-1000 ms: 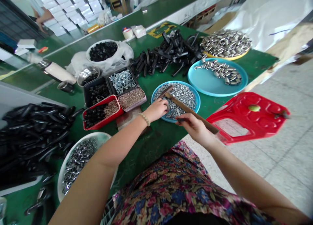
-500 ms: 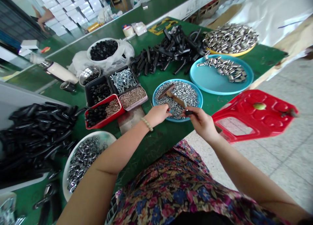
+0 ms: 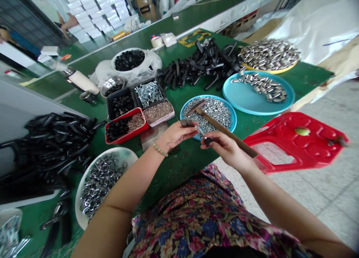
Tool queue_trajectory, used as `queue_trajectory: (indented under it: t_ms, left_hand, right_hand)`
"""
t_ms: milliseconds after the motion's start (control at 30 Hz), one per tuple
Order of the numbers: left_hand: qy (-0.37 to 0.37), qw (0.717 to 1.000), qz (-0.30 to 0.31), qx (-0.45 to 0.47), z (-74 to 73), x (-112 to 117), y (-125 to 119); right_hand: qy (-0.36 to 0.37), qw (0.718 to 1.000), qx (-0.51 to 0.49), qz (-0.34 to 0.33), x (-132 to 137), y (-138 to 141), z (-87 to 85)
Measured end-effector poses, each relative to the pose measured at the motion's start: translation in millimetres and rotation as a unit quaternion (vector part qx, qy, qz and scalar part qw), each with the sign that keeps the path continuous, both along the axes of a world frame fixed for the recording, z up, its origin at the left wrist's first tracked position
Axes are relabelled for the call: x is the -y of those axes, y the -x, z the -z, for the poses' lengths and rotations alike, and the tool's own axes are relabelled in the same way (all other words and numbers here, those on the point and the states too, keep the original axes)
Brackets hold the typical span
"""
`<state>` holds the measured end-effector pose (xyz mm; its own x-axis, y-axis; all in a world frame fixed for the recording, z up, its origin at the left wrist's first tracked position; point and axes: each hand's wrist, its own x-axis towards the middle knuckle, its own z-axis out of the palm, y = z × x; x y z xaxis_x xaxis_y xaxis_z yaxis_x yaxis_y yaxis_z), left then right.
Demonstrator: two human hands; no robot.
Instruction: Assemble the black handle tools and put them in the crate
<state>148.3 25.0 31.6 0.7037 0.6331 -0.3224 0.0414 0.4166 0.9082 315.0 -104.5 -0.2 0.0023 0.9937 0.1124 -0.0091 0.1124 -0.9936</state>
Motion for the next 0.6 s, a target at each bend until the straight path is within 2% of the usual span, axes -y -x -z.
queue_trajectory:
  t_ms: [33,100,167,233,300,333,400,500,600]
  left_hand:
    - [0.054,0.998,-0.023,0.031,-1.6,2.8,8.6]
    - [0.105,0.992,-0.046,0.047,-4.1,6.4,24.8]
    - [0.114,0.993,-0.023,0.015,-6.8,6.6,40.3]
    - [0.091,0.995,0.03,-0.026,-11.8,5.4,55.9]
    - [0.025,0.997,0.064,-0.035,-20.2,6.1,71.1]
    - [-0.024,0.998,0.061,-0.026,-25.5,7.8,78.1]
    - [-0.146,0.989,0.025,-0.007,-36.0,13.5,90.6]
    - [-0.332,0.941,-0.057,-0.037,-46.1,23.7,106.8]
    - [-0.441,0.877,-0.15,-0.12,-48.3,30.8,125.0]
  right_hand:
    - [0.0,1.0,-0.013,-0.018,-2.5,4.4,-3.0]
    - [-0.002,0.998,-0.014,-0.055,-7.7,10.9,-10.3]
    - [-0.004,0.993,0.04,-0.109,-12.3,14.5,-19.4]
    - [-0.004,0.978,0.124,-0.168,-16.5,18.1,-28.4]
    - [0.002,0.967,0.155,-0.2,-21.4,26.2,-33.7]
    - [0.007,0.973,0.124,-0.197,-24.2,32.6,-34.3]
    - [0.028,0.985,-0.011,-0.168,-30.3,49.9,-32.0]
    - [0.078,0.964,-0.211,-0.14,-39.3,79.6,-26.1]
    - [0.113,0.947,-0.252,-0.162,-47.8,102.2,-23.5]
